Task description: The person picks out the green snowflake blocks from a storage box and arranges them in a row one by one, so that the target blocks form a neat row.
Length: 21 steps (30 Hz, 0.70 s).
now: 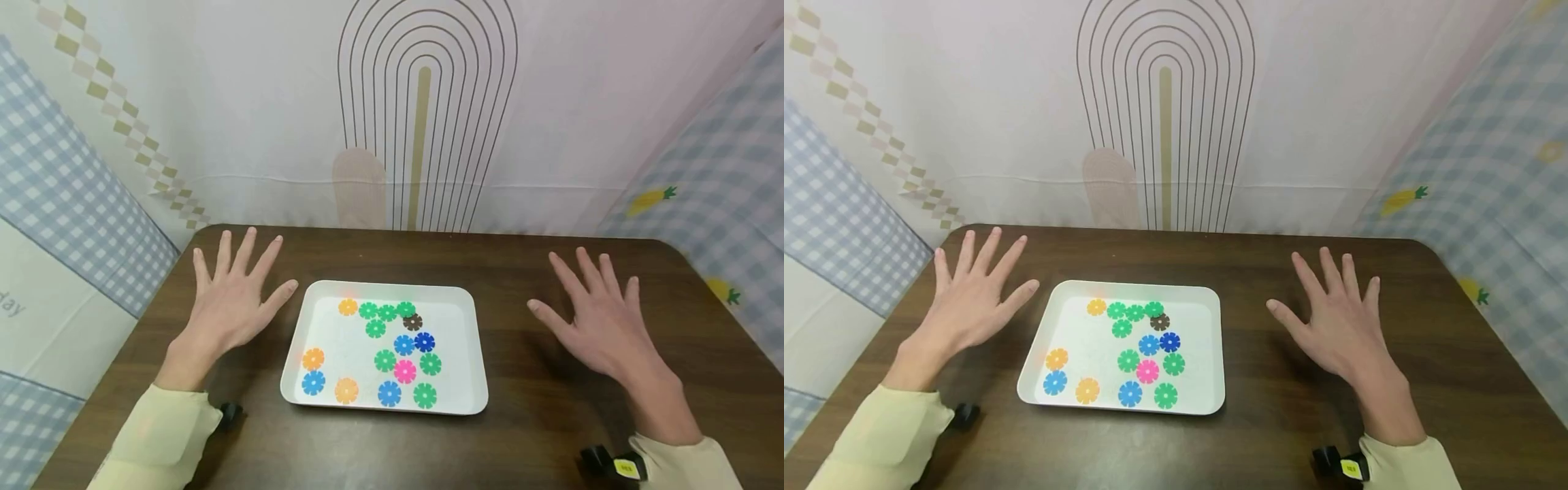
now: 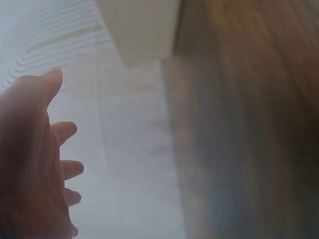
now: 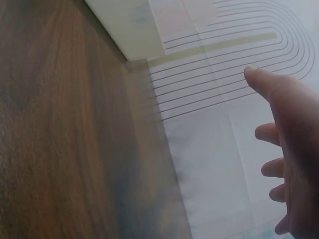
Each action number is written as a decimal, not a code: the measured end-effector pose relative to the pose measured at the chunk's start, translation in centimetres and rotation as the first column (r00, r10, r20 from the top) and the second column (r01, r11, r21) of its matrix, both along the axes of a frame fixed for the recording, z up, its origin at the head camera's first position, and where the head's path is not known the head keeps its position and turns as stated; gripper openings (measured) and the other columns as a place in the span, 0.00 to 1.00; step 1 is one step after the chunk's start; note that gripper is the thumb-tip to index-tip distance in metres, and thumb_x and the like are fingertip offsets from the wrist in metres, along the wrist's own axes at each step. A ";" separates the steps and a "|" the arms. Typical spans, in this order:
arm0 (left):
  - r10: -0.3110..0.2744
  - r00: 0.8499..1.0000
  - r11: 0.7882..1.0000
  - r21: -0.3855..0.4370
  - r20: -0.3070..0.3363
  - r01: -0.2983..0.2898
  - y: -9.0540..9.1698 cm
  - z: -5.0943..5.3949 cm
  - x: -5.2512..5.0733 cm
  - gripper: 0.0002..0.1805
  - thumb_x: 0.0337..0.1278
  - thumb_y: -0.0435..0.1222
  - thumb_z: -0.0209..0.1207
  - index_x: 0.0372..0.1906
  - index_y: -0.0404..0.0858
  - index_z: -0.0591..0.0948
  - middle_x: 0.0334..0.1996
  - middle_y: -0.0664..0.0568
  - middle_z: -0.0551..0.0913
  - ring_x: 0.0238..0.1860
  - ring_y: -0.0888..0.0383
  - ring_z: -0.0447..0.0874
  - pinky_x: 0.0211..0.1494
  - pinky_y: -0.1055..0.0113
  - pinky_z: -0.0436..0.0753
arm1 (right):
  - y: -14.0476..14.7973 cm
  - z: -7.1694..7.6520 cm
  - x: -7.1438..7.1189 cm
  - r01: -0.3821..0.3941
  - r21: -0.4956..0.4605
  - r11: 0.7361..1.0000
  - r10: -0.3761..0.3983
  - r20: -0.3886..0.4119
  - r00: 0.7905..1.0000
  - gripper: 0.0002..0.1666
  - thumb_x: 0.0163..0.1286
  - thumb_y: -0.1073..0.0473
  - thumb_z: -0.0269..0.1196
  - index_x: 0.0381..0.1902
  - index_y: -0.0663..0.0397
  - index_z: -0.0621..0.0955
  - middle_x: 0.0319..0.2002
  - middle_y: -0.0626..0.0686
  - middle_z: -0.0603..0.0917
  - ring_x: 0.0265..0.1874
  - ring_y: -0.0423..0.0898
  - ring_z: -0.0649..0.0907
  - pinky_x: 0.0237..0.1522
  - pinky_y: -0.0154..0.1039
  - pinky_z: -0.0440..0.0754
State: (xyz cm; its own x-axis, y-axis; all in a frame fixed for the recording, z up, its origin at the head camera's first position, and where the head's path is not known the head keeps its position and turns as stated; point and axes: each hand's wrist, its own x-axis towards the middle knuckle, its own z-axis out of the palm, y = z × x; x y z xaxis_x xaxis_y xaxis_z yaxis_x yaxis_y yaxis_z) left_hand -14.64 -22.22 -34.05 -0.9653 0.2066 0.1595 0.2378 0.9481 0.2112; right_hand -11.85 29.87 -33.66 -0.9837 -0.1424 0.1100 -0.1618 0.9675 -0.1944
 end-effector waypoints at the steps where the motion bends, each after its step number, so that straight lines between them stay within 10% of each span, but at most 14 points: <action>1: -0.004 1.000 1.000 0.006 -0.005 0.004 0.1 0.2 0.1 0.45 0.76 0.68 0.39 0.88 0.54 0.47 0.87 0.40 0.39 0.85 0.31 0.23 0.74 0.23 0.22 | 0.0 0.1 0.1 -0.001 0.000 1.000 0.001 0.001 1.000 0.54 0.77 0.27 0.52 0.88 0.42 0.48 0.85 0.70 0.44 0.82 0.77 0.41 0.68 0.86 0.34; 6: -0.046 0.999 0.998 0.046 -0.010 0.047 0.5 1.4 0.7 0.44 0.77 0.66 0.42 0.87 0.50 0.50 0.87 0.40 0.45 0.86 0.31 0.30 0.77 0.24 0.27 | -0.8 1.0 0.4 -0.036 -0.037 0.999 0.036 -0.012 0.999 0.54 0.75 0.28 0.58 0.87 0.45 0.55 0.84 0.69 0.51 0.82 0.75 0.49 0.70 0.84 0.44; 9: -0.070 0.997 0.996 0.055 0.041 0.068 1.0 1.8 1.0 0.44 0.77 0.64 0.45 0.86 0.45 0.57 0.82 0.36 0.61 0.83 0.31 0.52 0.79 0.26 0.49 | -2.4 1.2 0.7 -0.080 -0.091 0.993 0.079 -0.021 0.997 0.51 0.72 0.29 0.62 0.83 0.47 0.64 0.81 0.67 0.63 0.78 0.73 0.61 0.69 0.80 0.57; 13: -0.076 0.977 0.996 0.068 0.198 0.064 1.7 1.3 1.0 0.42 0.76 0.60 0.51 0.82 0.38 0.65 0.49 0.45 0.88 0.47 0.45 0.86 0.44 0.46 0.83 | -5.2 1.0 1.2 -0.145 -0.192 0.971 0.141 -0.037 0.989 0.41 0.71 0.36 0.69 0.75 0.49 0.76 0.67 0.61 0.82 0.63 0.64 0.81 0.60 0.67 0.78; 16: -0.083 0.952 0.995 0.085 0.294 0.060 2.1 0.5 1.0 0.39 0.75 0.55 0.55 0.79 0.36 0.69 0.29 0.56 0.83 0.27 0.58 0.76 0.28 0.60 0.73 | -7.0 0.5 1.3 -0.204 -0.274 0.940 0.194 -0.063 0.979 0.29 0.68 0.49 0.75 0.64 0.51 0.85 0.45 0.52 0.89 0.42 0.52 0.86 0.44 0.48 0.85; 21: -0.106 0.937 0.991 0.110 0.332 0.073 2.4 -0.3 1.2 0.35 0.73 0.49 0.58 0.77 0.34 0.72 0.23 0.57 0.79 0.23 0.60 0.71 0.27 0.63 0.68 | -9.0 -0.2 1.5 -0.273 -0.320 0.907 0.276 -0.036 0.960 0.17 0.60 0.59 0.79 0.48 0.49 0.91 0.26 0.42 0.75 0.29 0.41 0.74 0.29 0.34 0.73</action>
